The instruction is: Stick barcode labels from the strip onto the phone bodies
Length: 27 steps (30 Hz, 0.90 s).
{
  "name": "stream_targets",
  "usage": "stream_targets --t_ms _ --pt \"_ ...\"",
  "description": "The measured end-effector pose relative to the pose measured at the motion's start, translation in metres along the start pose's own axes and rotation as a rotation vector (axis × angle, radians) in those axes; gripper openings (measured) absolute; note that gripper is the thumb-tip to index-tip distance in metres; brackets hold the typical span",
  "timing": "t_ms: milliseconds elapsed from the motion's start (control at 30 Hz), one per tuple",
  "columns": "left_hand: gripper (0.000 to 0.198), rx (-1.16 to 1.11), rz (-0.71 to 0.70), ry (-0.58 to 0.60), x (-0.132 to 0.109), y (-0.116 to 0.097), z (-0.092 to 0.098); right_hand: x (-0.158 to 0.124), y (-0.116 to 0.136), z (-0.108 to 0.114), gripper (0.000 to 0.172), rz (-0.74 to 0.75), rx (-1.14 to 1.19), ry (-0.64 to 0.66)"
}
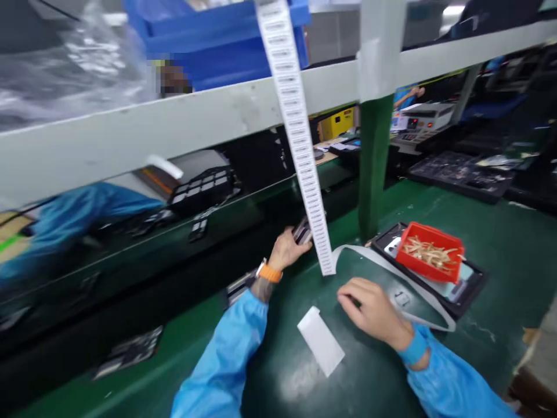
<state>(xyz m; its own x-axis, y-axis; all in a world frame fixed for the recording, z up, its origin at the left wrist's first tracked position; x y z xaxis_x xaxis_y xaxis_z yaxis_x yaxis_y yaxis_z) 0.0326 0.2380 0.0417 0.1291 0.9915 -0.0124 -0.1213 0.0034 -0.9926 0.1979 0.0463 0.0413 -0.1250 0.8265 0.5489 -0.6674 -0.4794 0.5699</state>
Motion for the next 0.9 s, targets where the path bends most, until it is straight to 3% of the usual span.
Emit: stream_targets --t_ms 67,100,200,300,400,467,533,600,667,733,833,900 --pt "0.072 0.309 -0.091 -0.114 -0.059 0.007 0.034 -0.008 0.005 -0.008 0.013 -0.126 0.161 -0.084" --pt "0.078 0.399 -0.136 -0.125 -0.089 0.010 0.039 -0.011 0.009 -0.016 0.020 -0.203 0.247 -0.106" --pt "0.080 0.414 -0.223 -0.105 -0.158 0.013 0.028 -0.012 0.024 -0.045 0.057 -0.344 0.456 -0.052" --pt "0.079 0.284 -0.196 -0.043 -0.188 0.015 0.011 -0.005 0.029 -0.061 0.046 -0.399 0.446 -0.034" --pt "0.071 0.078 -0.167 0.154 -0.188 0.021 0.000 -0.001 0.015 -0.059 0.030 -0.467 0.420 -0.109" --pt "0.063 -0.094 -0.135 0.308 -0.183 0.025 -0.003 0.000 0.005 -0.060 0.028 -0.490 0.477 -0.096" --pt "0.058 -0.131 -0.116 0.381 -0.178 0.029 -0.005 -0.002 -0.001 -0.064 0.029 -0.518 0.495 -0.050" --pt "0.052 -0.006 -0.119 0.313 -0.173 0.030 -0.003 -0.004 -0.001 -0.068 0.036 -0.529 0.455 -0.006" --pt "0.042 0.131 -0.124 0.153 -0.169 0.028 0.001 -0.006 0.004 -0.068 0.041 -0.511 0.392 0.005" --pt "0.034 0.118 -0.113 0.031 -0.165 0.026 0.003 -0.007 0.012 -0.067 0.042 -0.457 0.327 0.025" --pt "0.030 -0.254 -0.014 -0.013 -0.156 0.030 0.004 -0.009 0.026 -0.063 0.032 -0.359 0.272 0.107" --pt "0.036 -0.591 0.121 -0.004 -0.152 0.038 0.004 -0.008 0.033 -0.056 0.037 -0.289 0.229 0.063"
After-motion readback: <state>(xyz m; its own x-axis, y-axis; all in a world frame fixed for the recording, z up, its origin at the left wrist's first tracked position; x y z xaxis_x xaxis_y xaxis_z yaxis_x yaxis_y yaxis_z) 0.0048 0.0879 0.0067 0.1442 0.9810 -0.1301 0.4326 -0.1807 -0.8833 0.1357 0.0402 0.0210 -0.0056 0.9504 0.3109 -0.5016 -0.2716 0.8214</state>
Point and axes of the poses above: each hand's wrist, its own x-axis towards the middle knuckle, its own z-axis out of the back of the hand, y = z × x, the point moved 6 cm from there along x, towards the middle knuckle, and after that the axes turned 6 degrees about -x, right-handed, at the moved point
